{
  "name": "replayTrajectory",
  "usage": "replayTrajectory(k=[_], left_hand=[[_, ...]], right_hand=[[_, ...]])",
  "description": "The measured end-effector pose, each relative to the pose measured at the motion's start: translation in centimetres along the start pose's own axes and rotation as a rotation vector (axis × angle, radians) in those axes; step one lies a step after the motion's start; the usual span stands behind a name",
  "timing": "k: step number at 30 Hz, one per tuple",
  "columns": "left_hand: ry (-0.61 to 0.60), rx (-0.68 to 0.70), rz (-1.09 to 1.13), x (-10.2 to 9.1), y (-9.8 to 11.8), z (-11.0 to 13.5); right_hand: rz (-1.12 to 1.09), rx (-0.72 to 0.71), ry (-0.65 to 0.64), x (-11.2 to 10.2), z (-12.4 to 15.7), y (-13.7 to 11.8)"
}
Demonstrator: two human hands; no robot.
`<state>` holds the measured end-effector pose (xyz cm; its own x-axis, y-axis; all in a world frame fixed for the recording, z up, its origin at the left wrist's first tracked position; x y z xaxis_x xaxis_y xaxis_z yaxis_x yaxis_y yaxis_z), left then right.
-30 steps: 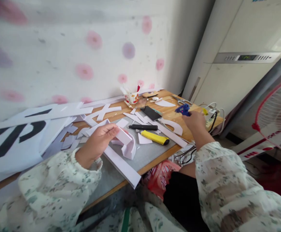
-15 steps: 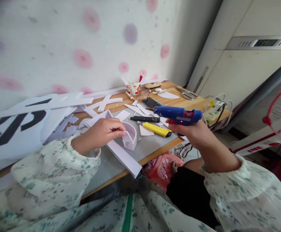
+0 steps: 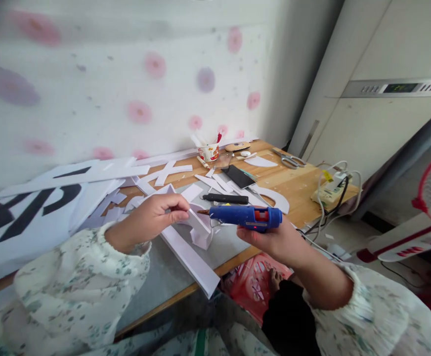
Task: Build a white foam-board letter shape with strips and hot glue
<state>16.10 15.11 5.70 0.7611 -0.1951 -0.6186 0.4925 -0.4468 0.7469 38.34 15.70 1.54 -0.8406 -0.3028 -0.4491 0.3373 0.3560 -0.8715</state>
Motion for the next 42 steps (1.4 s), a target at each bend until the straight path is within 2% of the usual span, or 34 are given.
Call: replayTrajectory(k=[8,27,42], left_hand=[[-0.020,-0.002,0.065,0.3,0.2,-0.1],[-0.076,-0.005,-0.011,0.6,0.4,-0.2],[-0.050,0.008,-0.045,-0.3,0.3,-0.2]], right_hand=[[0.116,-0.047,0.024,0.3,-0.1,-1.7],[0.075,-0.043,0.027,0.5,-0.2,-2.0],[0.088,-0.110,0.008,0.3,-0.1,-1.9]])
Point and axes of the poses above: each hand's wrist, its own z-axis away from the middle knuckle, its own x-axis out of the palm, y = z × x, the point moved 8 cm from there along -z, towards the middle knuckle, and after that the axes turned 2 degrees about -y, right-handed, at the moved point
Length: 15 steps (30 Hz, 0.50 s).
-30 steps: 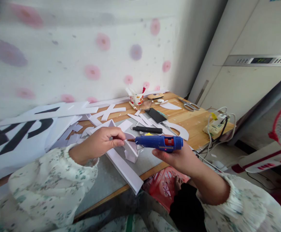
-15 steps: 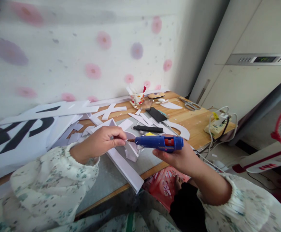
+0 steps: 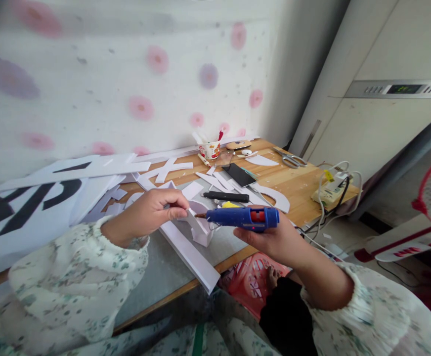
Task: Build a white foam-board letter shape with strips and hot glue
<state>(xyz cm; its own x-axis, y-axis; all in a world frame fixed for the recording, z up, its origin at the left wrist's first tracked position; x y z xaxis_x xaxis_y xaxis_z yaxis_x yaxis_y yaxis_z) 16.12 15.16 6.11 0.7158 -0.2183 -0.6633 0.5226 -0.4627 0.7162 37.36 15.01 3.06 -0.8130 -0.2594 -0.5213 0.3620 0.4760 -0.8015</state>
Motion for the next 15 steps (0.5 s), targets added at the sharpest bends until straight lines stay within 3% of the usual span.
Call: replayTrajectory(k=[15], left_hand=[[0.058,-0.074,-0.038,-1.6,-0.6,0.4]], right_hand=[[0.040,-0.104,-0.001,-0.2,0.2,-0.5]])
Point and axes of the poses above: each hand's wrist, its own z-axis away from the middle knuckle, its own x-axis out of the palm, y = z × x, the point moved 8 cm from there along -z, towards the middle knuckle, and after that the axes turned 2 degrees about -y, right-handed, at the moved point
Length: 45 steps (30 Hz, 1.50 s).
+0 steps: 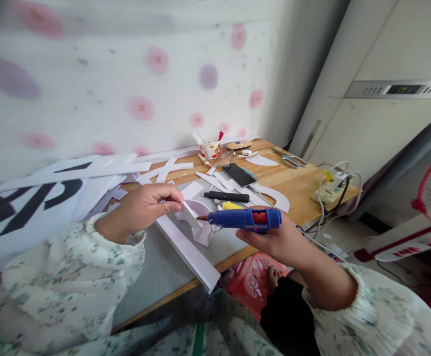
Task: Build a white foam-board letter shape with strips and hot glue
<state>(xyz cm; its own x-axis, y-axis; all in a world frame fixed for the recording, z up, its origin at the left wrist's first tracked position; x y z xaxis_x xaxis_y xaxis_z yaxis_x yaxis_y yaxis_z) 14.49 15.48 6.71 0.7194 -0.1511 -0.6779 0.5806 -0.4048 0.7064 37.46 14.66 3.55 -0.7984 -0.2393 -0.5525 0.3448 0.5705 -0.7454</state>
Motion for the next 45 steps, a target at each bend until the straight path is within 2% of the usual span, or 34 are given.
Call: replayTrajectory(k=[9,13,18,26,34,45], left_hand=[[0.048,-0.021,0.092,-1.2,0.0,0.1],[0.063,-0.039,0.227,-1.3,-0.4,0.1],[0.011,-0.053,0.393,-0.2,-1.0,0.0],[-0.019,-0.094,0.666,2.2,-2.0,-0.1],[-0.009,-0.110,0.704,2.5,-1.8,0.0],[-0.009,-0.114,0.699,2.5,-1.9,0.0]], right_hand=[[-0.033,0.049,-0.001,-0.4,0.1,0.0],[-0.028,0.067,0.031,-0.7,0.4,0.5],[-0.072,0.104,0.192,-1.8,0.8,0.6],[-0.036,0.022,0.223,-2.1,0.5,-1.1],[0.002,-0.020,0.301,-2.6,0.6,-1.3],[0.017,-0.067,0.296,-2.5,0.4,-2.1]])
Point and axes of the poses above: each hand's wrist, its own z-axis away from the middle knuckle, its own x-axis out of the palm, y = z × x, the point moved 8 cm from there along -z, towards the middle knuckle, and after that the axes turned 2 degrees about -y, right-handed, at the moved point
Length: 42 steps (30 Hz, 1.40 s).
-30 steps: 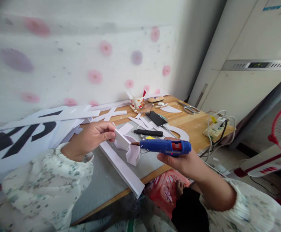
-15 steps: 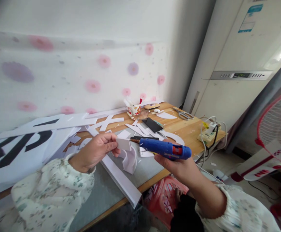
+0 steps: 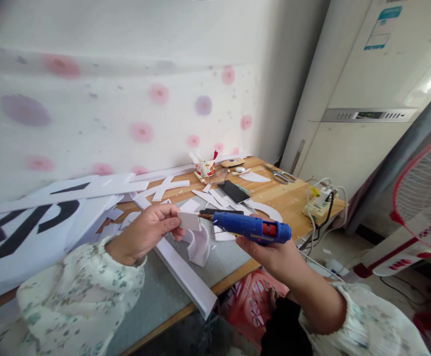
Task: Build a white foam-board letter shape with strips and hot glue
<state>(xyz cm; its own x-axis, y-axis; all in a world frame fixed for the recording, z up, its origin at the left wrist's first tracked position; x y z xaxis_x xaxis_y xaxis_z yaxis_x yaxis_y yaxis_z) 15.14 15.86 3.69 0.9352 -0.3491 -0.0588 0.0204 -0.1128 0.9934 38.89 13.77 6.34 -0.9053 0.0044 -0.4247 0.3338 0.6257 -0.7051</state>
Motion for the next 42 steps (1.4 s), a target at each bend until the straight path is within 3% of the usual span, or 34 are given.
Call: replayTrajectory(k=[20,27,31,37,42], left_hand=[[0.041,0.003,0.118,-0.2,0.1,0.1],[0.075,-0.055,0.208,-0.3,-0.3,0.1],[0.120,-0.055,0.331,0.4,-0.5,0.1],[0.184,-0.114,0.626,2.5,-1.4,0.6],[0.209,-0.139,0.715,3.2,-1.7,0.9]], right_hand=[[0.003,0.022,-0.061,0.4,0.3,0.2],[0.009,-0.004,-0.066,0.2,0.4,0.2],[0.019,-0.015,-0.118,0.8,0.3,0.1],[0.027,-0.114,-0.082,1.9,0.3,-1.4],[0.053,-0.149,-0.133,3.1,0.8,-1.6]])
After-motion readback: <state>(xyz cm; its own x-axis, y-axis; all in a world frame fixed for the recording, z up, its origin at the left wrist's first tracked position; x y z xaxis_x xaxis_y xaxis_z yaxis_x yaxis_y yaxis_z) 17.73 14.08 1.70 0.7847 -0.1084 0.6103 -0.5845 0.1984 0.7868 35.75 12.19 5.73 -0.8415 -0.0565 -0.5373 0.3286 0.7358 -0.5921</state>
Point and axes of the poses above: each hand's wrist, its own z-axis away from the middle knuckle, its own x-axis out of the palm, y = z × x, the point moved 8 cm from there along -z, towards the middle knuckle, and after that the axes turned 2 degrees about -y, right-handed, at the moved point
